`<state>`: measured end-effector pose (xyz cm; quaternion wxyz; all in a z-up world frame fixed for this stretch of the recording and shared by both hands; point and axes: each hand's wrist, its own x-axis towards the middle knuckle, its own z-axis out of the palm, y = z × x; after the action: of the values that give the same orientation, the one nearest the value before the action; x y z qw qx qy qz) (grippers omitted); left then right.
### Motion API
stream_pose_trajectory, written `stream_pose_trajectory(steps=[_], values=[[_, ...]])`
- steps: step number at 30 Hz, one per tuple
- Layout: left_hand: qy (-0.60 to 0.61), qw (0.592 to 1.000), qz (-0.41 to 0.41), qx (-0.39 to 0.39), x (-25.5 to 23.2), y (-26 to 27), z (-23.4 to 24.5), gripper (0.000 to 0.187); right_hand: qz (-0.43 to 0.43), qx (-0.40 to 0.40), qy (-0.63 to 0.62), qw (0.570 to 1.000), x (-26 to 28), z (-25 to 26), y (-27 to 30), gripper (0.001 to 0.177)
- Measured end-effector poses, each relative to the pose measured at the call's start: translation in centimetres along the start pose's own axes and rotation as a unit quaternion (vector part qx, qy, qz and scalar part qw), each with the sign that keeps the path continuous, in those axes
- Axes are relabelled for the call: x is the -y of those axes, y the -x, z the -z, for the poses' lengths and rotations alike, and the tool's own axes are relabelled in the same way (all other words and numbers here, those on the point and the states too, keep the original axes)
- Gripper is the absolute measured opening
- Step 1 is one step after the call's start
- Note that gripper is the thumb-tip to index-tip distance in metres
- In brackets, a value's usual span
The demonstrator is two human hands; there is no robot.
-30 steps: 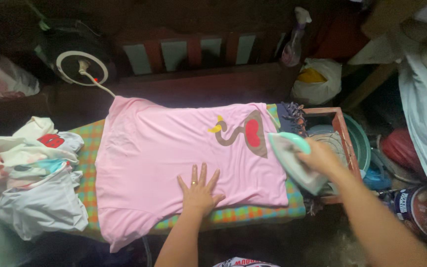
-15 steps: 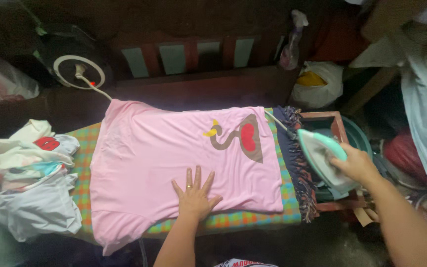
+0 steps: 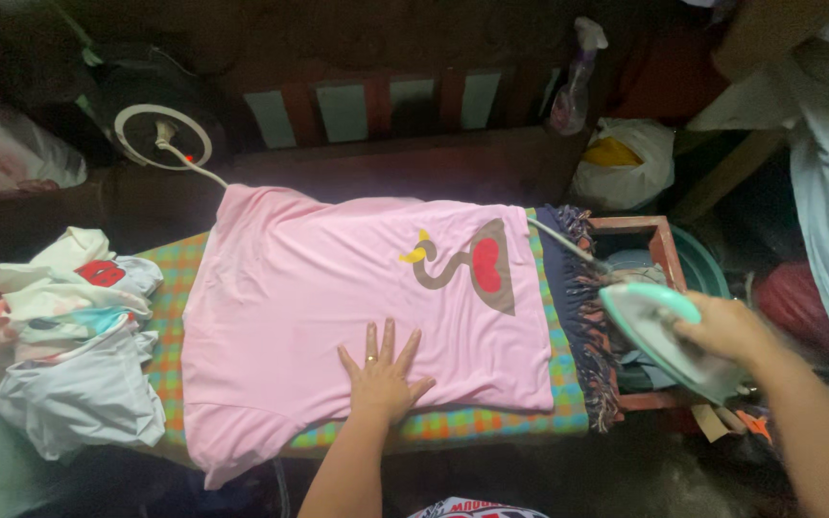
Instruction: The person irons a light-colored shirt on a checkered ironing board, smoothing the fabric and folding it before placing it aside. Then the person irons a pink shirt with a graphic print, smoothing it out on the board.
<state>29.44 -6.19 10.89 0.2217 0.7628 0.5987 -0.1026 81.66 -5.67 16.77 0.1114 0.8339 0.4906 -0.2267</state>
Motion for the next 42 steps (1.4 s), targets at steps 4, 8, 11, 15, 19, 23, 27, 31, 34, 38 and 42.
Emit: stream_pose_trajectory(steps=[4, 8, 11, 15, 19, 23, 27, 31, 34, 38, 42], values=[[0.006, 1.000, 0.001, -0.005, 0.1, 0.1, 0.2, 0.089, 0.031, -0.125, 0.067, 0.989, 1.0, -0.8, -2.3, 0.054], [0.010, 1.000, 0.000, -0.001, 0.0, 0.3, 0.3, 0.088, 0.008, -0.147, 0.031, 0.989, 3.2, -2.5, -4.9, 0.060], [0.018, 1.000, 0.007, 0.003, 0.3, 0.4, 0.2, 0.089, -0.014, -0.153, -0.016, 0.988, 5.2, -3.1, -4.9, 0.060], [0.026, 0.999, 0.017, -0.008, 1.5, 1.1, -0.1, 0.089, -0.043, -0.116, -0.043, 0.991, 5.2, -2.3, -4.6, 0.059], [0.042, 0.998, 0.047, -0.018, 3.7, 1.5, -0.4, 0.091, -0.064, -0.144, -0.024, 0.987, 4.3, -3.3, -5.7, 0.073], [0.054, 0.993, 0.105, -0.016, 7.3, 1.4, -0.6, 0.090, -0.031, -0.254, 0.016, 0.967, 5.2, -4.4, -5.5, 0.073], [0.069, 0.980, 0.182, -0.040, 12.3, 1.7, -0.3, 0.087, 0.165, -0.402, 0.064, 0.898, 9.1, -6.2, -1.8, 0.060], [0.084, 0.960, 0.265, -0.037, 17.5, 2.4, -0.2, 0.084, 0.382, -0.364, 0.012, 0.850, 15.4, -11.6, 1.6, 0.052], [0.103, 0.935, 0.332, -0.067, 21.7, 3.1, -0.8, 0.086, 0.324, -0.275, -0.061, 0.903, 17.3, -15.4, 4.1, 0.049], [0.166, 0.894, 0.371, -0.189, 25.7, 4.2, -3.0, 0.093, 0.141, -0.245, -0.092, 0.955, 15.8, -17.1, 5.5, 0.051], [0.236, 0.865, 0.384, -0.222, 29.3, 3.6, -5.6, 0.073, -0.026, -0.142, -0.140, 0.979, 13.8, -18.4, 4.9, 0.052]])
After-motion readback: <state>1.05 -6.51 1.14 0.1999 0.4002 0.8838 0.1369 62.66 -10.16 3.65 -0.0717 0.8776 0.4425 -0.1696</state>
